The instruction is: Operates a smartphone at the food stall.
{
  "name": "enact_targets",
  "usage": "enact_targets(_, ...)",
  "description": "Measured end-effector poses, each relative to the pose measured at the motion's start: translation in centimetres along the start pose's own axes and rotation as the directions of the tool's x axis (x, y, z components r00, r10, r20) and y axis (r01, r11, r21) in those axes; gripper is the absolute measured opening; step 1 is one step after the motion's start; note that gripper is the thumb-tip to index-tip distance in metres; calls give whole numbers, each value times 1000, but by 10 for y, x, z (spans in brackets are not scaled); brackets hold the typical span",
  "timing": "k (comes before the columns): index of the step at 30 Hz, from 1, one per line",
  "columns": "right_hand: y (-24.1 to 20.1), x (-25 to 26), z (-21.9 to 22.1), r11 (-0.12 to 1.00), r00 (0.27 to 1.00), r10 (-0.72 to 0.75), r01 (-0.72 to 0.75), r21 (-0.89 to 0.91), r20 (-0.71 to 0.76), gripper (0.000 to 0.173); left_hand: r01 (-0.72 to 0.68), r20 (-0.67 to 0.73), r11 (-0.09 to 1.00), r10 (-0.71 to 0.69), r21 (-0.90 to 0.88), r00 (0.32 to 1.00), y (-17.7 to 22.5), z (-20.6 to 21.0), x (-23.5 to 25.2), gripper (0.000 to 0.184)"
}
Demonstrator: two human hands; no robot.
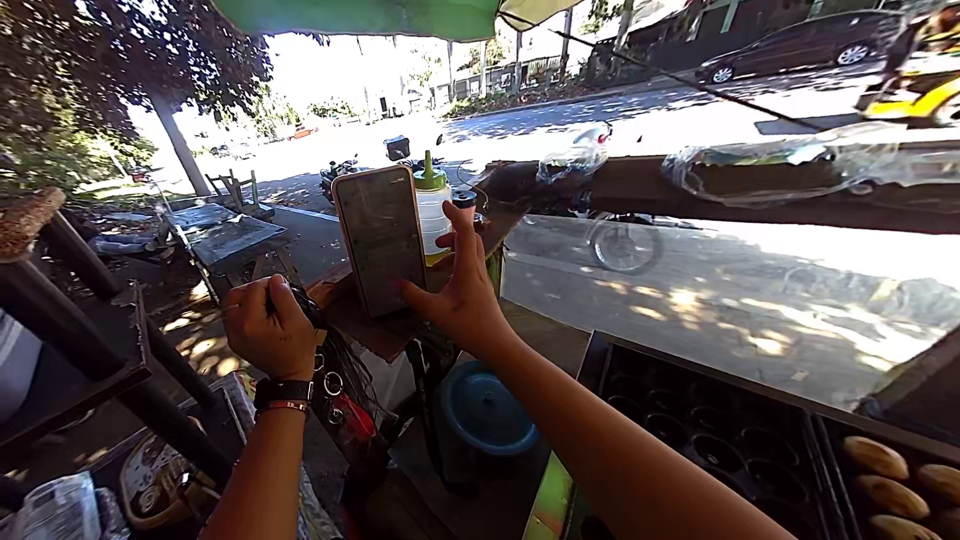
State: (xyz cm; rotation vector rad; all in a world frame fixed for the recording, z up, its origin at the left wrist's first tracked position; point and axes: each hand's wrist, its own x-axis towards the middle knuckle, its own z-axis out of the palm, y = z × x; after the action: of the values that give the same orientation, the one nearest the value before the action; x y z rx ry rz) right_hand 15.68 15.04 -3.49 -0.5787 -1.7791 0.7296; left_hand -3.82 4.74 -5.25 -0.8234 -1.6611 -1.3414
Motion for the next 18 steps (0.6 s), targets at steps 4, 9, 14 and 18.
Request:
enact_targets(4, -12, 0, 7, 992, 999, -34, 33, -120, -1, 123, 3, 8, 1000, -3, 5, 1000, 0, 0, 0, 33)
enact_targets(9, -19, 1, 11, 975, 1000, -30, 28, -222, -5, 125, -1, 1, 1000, 1, 9, 1000, 1, 0, 0, 33)
enact_targets(14, -6, 0, 2, 997, 999, -24, 21, -73, -32, 106, 3, -4, 1000, -3, 12, 1000, 0, 1, -1, 33)
enact_targets(18, 6, 1, -3, 1000, 999, 9, -9, 8, -48, 98, 3, 0, 1000, -3, 11, 1000, 2, 0, -1, 34)
